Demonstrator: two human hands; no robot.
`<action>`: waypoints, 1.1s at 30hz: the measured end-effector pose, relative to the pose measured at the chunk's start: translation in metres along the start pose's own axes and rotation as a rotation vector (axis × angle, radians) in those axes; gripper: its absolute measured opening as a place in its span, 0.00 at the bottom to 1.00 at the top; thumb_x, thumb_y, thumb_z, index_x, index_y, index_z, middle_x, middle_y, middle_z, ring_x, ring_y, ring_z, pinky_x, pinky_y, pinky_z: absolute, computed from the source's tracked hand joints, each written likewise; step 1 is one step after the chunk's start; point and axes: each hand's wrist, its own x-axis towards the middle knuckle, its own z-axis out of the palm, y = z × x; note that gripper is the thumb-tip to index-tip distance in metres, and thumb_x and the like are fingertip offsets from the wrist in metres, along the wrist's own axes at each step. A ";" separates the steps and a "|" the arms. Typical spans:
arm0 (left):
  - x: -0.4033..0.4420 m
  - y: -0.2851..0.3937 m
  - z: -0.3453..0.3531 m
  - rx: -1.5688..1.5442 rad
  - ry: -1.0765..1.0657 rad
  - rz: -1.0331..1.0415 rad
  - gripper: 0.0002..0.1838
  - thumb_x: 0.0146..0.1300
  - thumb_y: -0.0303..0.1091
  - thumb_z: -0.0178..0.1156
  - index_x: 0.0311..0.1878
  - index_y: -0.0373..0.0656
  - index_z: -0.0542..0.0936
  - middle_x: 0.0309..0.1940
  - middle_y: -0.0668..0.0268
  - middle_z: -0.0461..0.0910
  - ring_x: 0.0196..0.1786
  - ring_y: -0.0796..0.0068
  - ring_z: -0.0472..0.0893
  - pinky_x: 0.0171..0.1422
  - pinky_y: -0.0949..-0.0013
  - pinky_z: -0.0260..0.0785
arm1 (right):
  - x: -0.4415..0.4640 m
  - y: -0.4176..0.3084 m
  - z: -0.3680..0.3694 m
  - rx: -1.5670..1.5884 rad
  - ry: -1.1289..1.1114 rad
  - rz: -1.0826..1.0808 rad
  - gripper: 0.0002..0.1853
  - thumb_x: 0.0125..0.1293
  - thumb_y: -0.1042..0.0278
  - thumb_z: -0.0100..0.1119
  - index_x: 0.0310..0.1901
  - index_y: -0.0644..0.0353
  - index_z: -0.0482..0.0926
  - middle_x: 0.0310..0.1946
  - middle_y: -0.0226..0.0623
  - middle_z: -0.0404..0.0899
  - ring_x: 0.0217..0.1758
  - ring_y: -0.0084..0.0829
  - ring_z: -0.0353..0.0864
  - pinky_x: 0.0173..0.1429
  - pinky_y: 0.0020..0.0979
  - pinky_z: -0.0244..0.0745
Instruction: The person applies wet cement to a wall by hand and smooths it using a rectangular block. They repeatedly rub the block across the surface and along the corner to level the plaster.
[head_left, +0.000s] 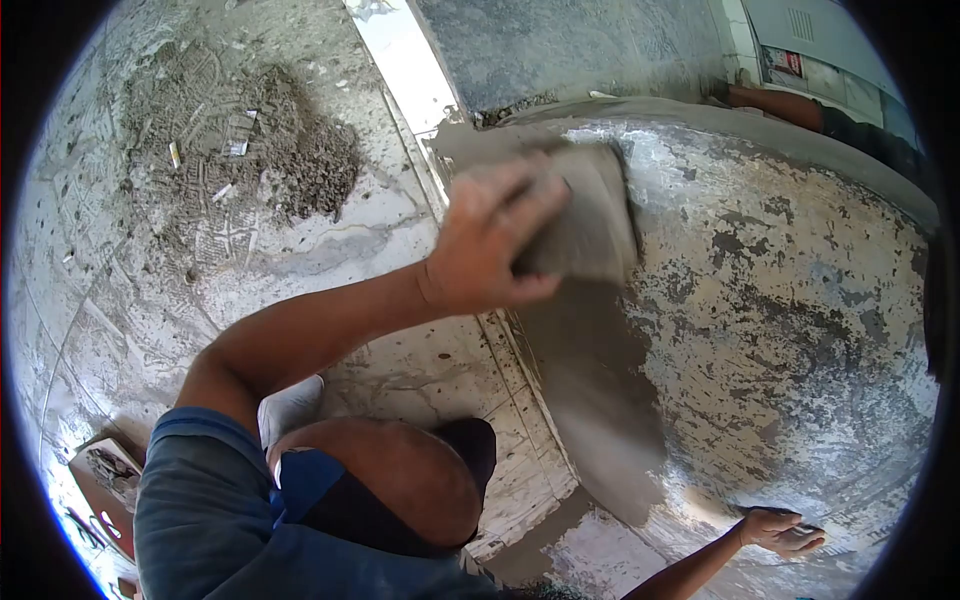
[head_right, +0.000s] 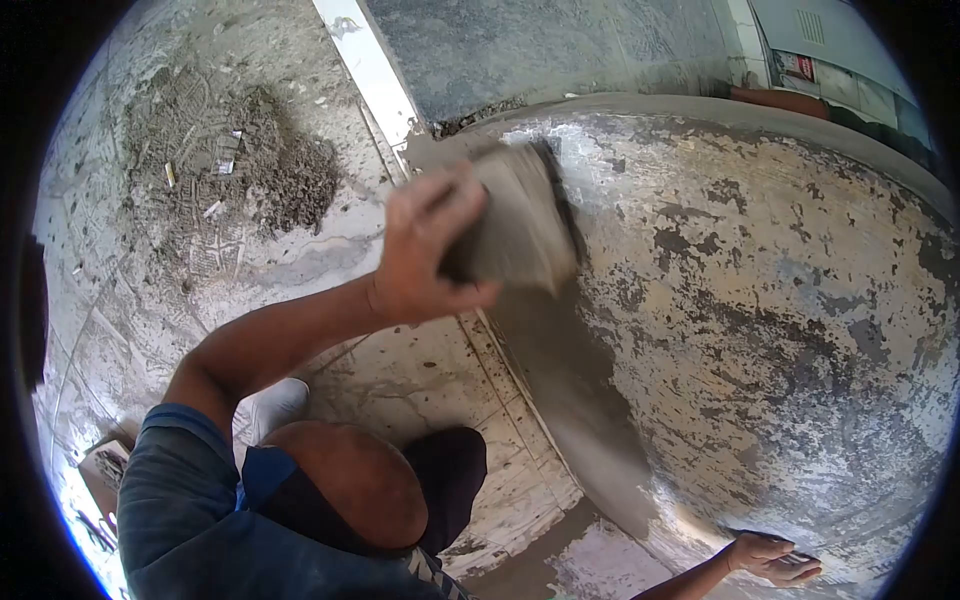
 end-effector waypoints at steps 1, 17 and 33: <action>0.003 -0.005 -0.001 0.027 0.021 -0.190 0.46 0.44 0.40 0.75 0.67 0.38 0.66 0.62 0.48 0.67 0.62 0.52 0.69 0.65 0.53 0.63 | 0.000 0.000 0.000 -0.003 0.001 0.000 0.32 0.74 0.48 0.47 0.64 0.72 0.69 0.64 0.57 0.64 0.68 0.49 0.64 0.68 0.48 0.61; -0.022 -0.015 0.012 -0.062 0.221 -0.277 0.49 0.47 0.42 0.75 0.71 0.39 0.61 0.65 0.47 0.63 0.68 0.51 0.65 0.67 0.49 0.62 | -0.001 -0.001 0.001 0.015 0.038 0.056 0.35 0.72 0.42 0.49 0.59 0.74 0.73 0.62 0.59 0.67 0.67 0.50 0.68 0.66 0.49 0.63; -0.024 -0.004 0.010 -0.054 0.175 -0.427 0.49 0.46 0.41 0.74 0.70 0.37 0.61 0.63 0.46 0.63 0.66 0.46 0.65 0.68 0.52 0.61 | -0.001 -0.001 0.005 0.136 0.062 0.089 0.33 0.72 0.44 0.50 0.60 0.73 0.72 0.62 0.60 0.66 0.63 0.51 0.71 0.62 0.48 0.67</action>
